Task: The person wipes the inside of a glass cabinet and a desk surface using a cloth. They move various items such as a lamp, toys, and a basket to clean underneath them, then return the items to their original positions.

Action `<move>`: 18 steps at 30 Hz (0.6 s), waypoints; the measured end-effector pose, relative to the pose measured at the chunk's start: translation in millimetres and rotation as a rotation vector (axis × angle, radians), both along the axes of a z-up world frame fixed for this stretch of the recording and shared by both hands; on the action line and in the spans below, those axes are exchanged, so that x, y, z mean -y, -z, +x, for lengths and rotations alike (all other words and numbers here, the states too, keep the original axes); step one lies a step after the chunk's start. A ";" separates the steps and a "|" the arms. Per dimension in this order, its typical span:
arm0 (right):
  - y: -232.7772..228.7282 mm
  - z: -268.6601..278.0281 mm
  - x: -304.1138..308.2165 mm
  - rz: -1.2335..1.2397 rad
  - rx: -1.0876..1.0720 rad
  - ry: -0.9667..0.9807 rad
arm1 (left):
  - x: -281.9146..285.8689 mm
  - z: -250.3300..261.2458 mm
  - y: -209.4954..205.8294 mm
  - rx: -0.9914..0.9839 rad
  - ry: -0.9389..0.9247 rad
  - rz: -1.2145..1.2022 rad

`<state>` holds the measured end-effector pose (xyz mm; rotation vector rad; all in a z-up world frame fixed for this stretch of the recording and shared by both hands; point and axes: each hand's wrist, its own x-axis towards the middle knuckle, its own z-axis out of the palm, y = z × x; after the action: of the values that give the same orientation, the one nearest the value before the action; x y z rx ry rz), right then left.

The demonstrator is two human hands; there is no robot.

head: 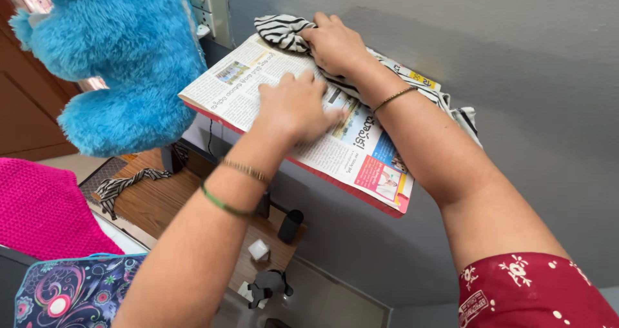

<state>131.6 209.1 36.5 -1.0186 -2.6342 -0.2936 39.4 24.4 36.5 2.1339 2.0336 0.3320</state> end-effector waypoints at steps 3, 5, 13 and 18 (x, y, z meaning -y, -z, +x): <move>3.6 3.9 -6.9 -0.035 -0.010 0.011 | -46.2 -0.8 -8.0 0.152 -0.056 0.143; 4.5 3.8 -13.7 -0.055 -0.041 -0.052 | -62.2 -0.2 1.2 0.274 -0.087 0.238; 8.5 12.4 -18.8 0.011 -0.002 0.086 | -70.7 -4.0 25.4 0.315 -0.090 0.232; -0.2 52.5 7.4 0.123 0.077 0.146 | -67.8 1.5 17.4 0.069 -0.104 0.100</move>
<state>184.0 201.7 36.7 -1.1812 -2.5757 -0.5312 40.9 92.2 19.1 2.0451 2.1358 0.5250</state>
